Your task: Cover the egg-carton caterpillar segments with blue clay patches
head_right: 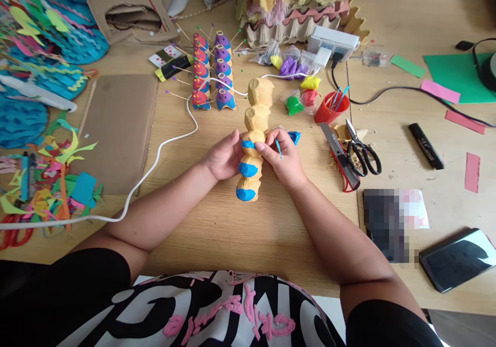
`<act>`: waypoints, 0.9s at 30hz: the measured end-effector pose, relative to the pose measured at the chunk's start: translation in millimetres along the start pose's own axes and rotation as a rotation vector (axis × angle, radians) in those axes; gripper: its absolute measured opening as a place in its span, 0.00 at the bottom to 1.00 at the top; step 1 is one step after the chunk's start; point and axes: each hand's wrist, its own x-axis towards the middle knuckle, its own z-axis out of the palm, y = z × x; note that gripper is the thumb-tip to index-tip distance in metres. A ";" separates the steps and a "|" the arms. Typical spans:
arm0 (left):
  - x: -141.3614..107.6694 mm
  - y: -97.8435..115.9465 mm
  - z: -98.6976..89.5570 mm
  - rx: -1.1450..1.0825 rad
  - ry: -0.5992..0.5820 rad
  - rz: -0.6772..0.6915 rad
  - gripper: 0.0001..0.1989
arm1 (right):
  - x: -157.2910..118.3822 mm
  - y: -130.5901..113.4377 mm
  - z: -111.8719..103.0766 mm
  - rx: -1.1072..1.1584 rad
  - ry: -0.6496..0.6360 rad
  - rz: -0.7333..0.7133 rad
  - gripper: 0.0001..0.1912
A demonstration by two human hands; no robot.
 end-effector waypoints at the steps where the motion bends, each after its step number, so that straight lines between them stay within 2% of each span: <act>1: 0.5 -0.6 -0.7 0.009 0.001 0.007 0.25 | 0.3 -0.8 0.6 0.007 0.003 0.003 0.40; 8: 1.5 -1.7 -5.5 0.105 -0.032 0.078 0.17 | 0.2 -2.2 2.1 0.034 -0.007 0.042 0.39; 16: 0.4 -3.6 1.3 0.086 -0.031 0.097 0.19 | -1.3 -1.9 3.0 0.019 -0.016 0.018 0.37; 22: 2.4 -3.1 0.4 0.044 0.025 0.080 0.18 | -1.4 -2.5 2.9 0.029 -0.005 0.019 0.39; 27: 0.2 -0.8 1.7 0.125 -0.043 0.115 0.19 | -1.7 -4.6 5.0 0.108 -0.037 0.064 0.40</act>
